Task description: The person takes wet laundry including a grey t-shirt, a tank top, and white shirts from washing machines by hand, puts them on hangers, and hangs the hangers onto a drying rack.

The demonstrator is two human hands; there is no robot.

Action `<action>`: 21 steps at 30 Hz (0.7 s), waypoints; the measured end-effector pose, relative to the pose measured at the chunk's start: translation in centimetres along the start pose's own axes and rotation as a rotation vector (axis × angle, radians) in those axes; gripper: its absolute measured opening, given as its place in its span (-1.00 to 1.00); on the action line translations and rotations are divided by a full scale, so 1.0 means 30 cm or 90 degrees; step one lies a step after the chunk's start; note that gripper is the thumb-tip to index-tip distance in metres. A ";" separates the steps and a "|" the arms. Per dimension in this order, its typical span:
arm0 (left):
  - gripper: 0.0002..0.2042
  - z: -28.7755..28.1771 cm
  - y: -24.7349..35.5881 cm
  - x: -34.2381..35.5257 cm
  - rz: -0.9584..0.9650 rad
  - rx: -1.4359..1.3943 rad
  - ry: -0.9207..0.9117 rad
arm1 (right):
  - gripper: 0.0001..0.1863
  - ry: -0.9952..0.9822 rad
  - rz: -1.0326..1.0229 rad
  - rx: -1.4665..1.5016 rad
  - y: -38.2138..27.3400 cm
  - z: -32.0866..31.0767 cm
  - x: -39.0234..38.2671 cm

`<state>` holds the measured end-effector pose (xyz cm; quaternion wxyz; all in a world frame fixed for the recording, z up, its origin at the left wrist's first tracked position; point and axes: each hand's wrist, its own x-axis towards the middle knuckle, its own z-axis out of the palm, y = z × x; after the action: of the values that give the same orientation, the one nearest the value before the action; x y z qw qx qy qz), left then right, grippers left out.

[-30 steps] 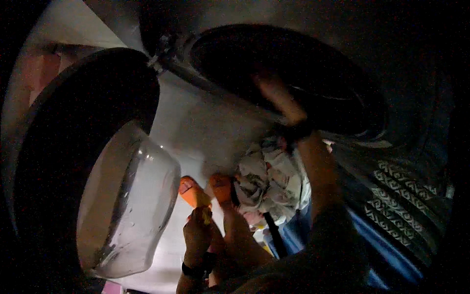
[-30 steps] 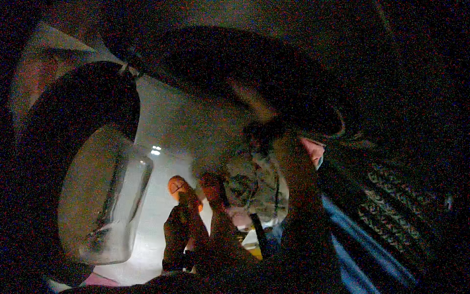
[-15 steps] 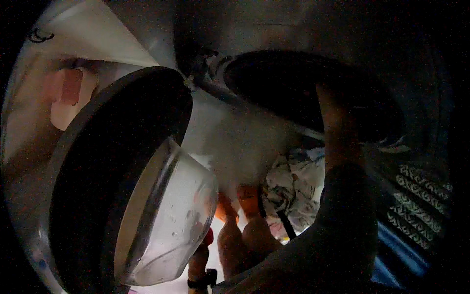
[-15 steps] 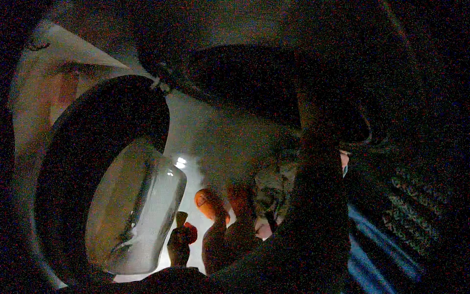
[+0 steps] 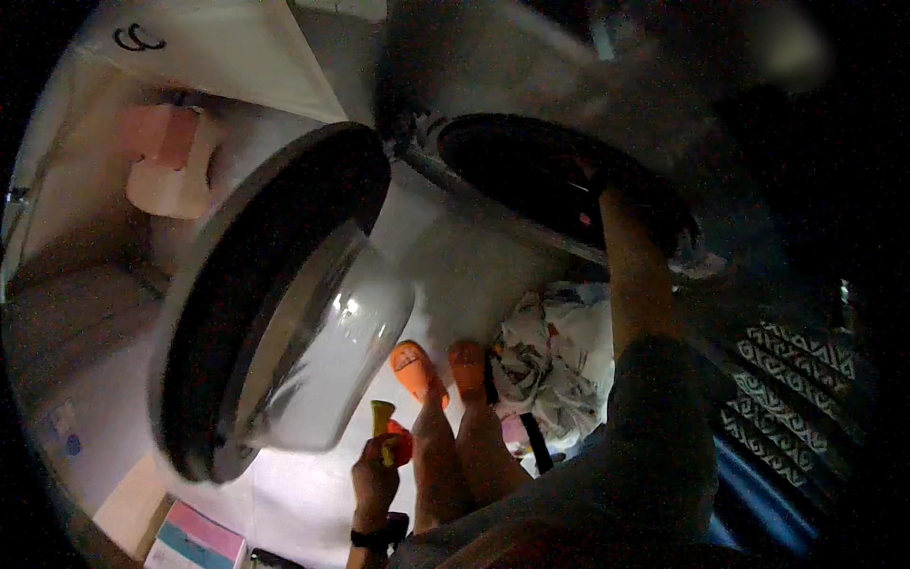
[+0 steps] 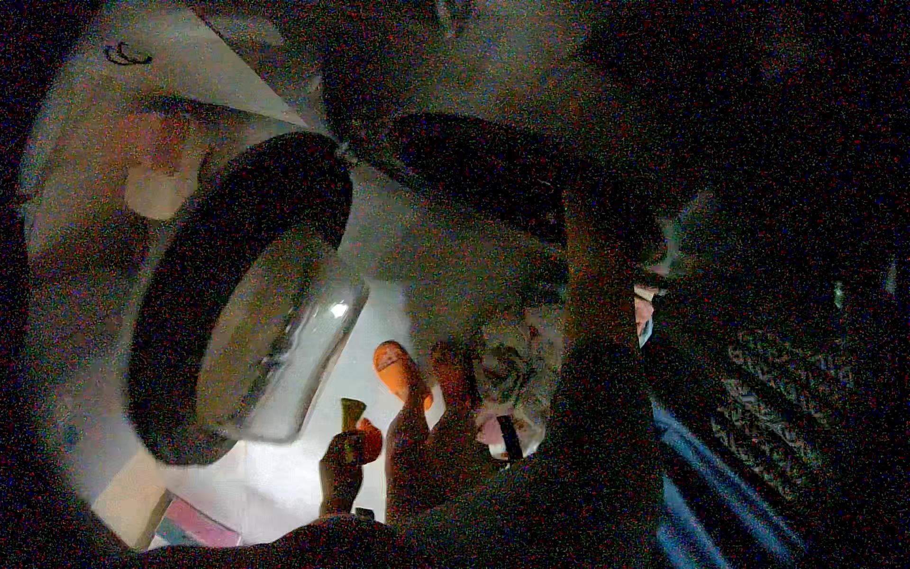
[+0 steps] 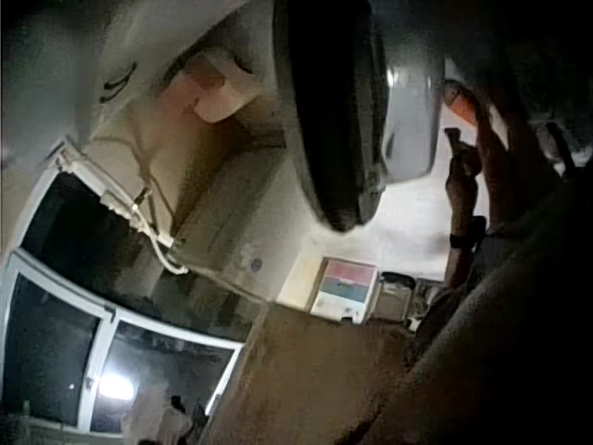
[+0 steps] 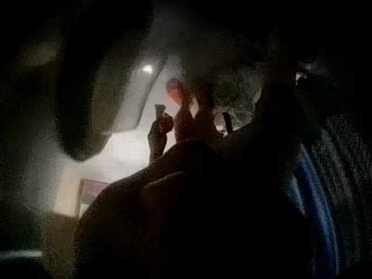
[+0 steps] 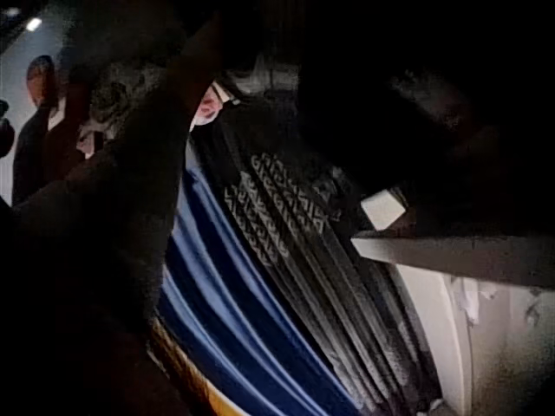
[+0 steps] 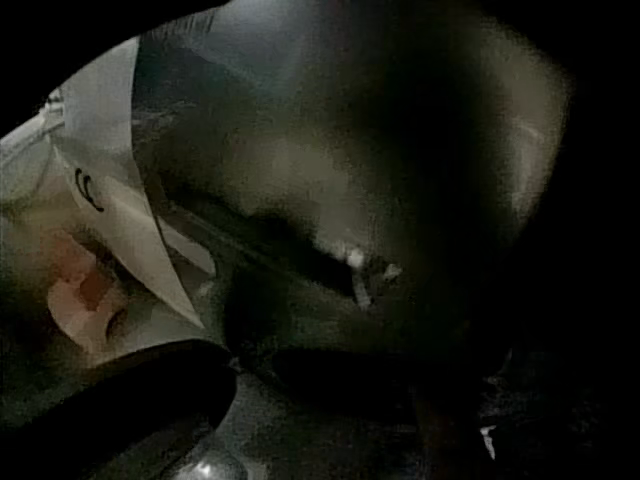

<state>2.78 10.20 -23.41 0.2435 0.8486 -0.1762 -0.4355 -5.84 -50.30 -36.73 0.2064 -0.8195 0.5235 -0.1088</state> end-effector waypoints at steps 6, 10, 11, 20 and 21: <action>-0.75 -0.040 0.152 -0.261 0.091 0.015 -0.044 | -0.83 -0.146 -0.045 0.310 -0.287 -0.028 -0.484; -0.71 -0.191 0.408 -0.459 0.185 0.040 0.068 | -0.85 -0.430 -0.085 0.474 -0.465 -0.271 -1.010; -0.71 -0.195 0.383 -0.476 0.261 0.134 0.069 | -0.86 -0.468 -0.051 0.627 -0.415 -0.268 -1.146; -0.33 -0.501 0.636 -0.935 0.410 -0.182 -0.202 | -0.75 -0.842 -0.413 0.528 -0.922 -1.214 -1.405; -0.35 -0.531 0.668 -0.974 0.333 -0.301 -0.300 | -0.73 -0.907 -0.391 0.479 -0.931 -1.214 -1.403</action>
<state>-2.13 12.85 15.02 0.4865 0.5733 -0.3318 -0.5697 -15.54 -10.23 9.93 0.7051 -0.6745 -0.0464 0.2139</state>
